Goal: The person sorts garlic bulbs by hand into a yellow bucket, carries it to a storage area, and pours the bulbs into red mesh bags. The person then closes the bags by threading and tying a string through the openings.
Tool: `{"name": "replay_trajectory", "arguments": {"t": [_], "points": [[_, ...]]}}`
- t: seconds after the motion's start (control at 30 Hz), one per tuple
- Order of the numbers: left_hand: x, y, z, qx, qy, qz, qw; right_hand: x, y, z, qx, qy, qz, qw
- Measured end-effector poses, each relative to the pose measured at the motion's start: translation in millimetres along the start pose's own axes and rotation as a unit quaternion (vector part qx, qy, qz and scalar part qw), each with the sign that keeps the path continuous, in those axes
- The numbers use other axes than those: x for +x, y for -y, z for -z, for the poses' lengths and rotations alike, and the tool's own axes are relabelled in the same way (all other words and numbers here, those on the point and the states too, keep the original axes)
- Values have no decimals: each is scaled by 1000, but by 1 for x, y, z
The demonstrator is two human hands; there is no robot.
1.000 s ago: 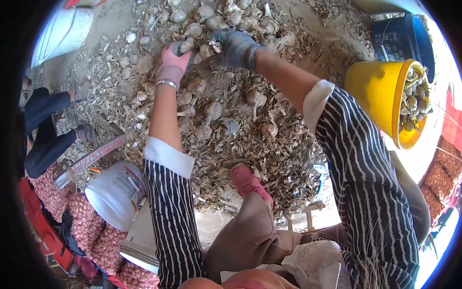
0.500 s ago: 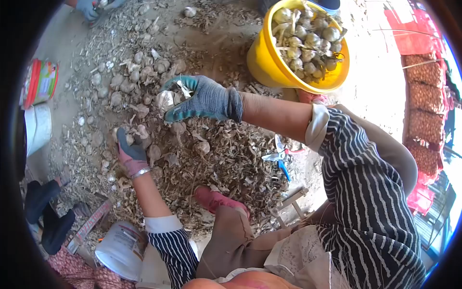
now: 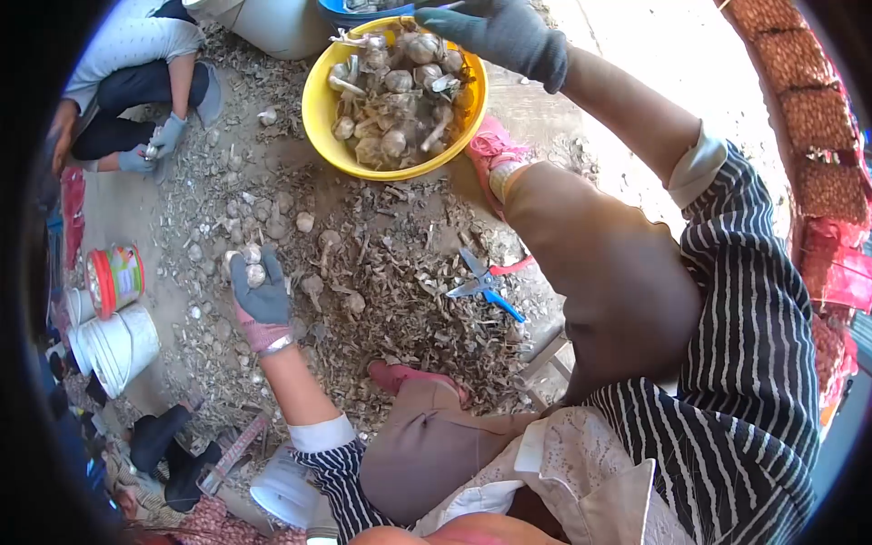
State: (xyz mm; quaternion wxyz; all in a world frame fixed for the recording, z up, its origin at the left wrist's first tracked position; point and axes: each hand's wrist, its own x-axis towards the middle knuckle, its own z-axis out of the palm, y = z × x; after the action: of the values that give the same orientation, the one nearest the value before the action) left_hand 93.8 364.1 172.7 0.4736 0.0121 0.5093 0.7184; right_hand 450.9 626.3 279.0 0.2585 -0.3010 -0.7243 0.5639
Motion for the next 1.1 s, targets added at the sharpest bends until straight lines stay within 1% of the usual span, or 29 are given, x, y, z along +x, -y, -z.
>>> {"name": "replay_trajectory", "arguments": {"t": [0.03,0.07,0.1,0.13,0.17,0.2,0.23,0.27,0.33,0.4,0.43,0.47,0.5,0.53,0.57,0.6,0.63,0.67,0.7,0.73,0.77,0.8,0.83,0.87,0.9,0.93,1.0,1.03,1.1], "points": [[6,2,-3,10,18,7,1000,-14,-23,15,5,-10,-2,1000],[3,-2,-23,20,23,11,999,-39,-68,35,-2,-121,-43,992],[-4,-11,-56,61,72,-22,995,-65,-113,51,-9,-233,-86,969],[-10,-15,-87,100,123,-55,986,-84,-150,62,-31,-241,-135,961],[-14,-13,-114,106,131,-52,984,-103,-175,67,-89,-255,-181,946],[-17,-10,-138,158,193,-67,966,-121,-197,70,-113,-268,-239,927],[-18,-6,-156,211,251,-81,941,-139,-218,70,-89,-284,-249,921],[-17,-6,-168,212,292,-27,932,-151,-221,69,-79,-284,-248,923],[-15,-2,-174,243,293,-6,925,-176,-225,61,-32,-260,-338,904],[0,4,-156,224,255,-13,940,-197,-247,59,-133,-197,-281,930],[4,11,-147,188,251,-5,950,-205,-242,69,-175,-179,-295,922],[13,12,-112,227,202,-4,953,-204,-232,64,-238,-73,-292,923],[19,16,-64,266,152,-1,952,-208,-235,65,-240,-76,-304,919],[17,26,-25,249,83,35,964,-212,-239,66,-240,-80,-314,915],[14,36,13,235,13,70,970,-216,-237,67,-233,-118,-318,911],[7,51,63,239,12,124,963,-223,-236,68,-230,-121,-321,911],[-5,62,105,242,3,173,955,-230,-238,71,-199,-177,-364,892],[-31,74,122,265,-27,201,943,-230,-243,71,-166,-225,-399,873],[-55,78,141,285,-63,225,930,-231,-243,76,-131,-245,-375,884],[-67,68,174,283,-82,216,931,-231,-241,79,-98,-263,-355,891],[-79,77,205,290,-127,254,914,-229,-232,83,-22,-267,-358,895],[-84,100,238,296,-157,299,893,-231,-215,88,-40,-273,-363,890],[-77,119,311,477,41,306,823,-226,-193,85,-148,-221,-343,901],[-62,132,360,622,235,276,694,-221,-177,84,-249,-164,-318,900],[-30,125,330,589,188,235,750,-220,-172,83,-273,-125,-371,879],[3,112,272,415,30,205,886,-225,-182,81,-360,-85,-341,864],[31,92,221,283,-39,111,952,-245,-220,57,-521,-54,-291,801],[27,94,224,247,-62,82,963,-242,-237,38,-531,-29,-293,795],[-31,134,258,192,-121,51,973,-240,-259,19,-506,-18,-304,807]]}}
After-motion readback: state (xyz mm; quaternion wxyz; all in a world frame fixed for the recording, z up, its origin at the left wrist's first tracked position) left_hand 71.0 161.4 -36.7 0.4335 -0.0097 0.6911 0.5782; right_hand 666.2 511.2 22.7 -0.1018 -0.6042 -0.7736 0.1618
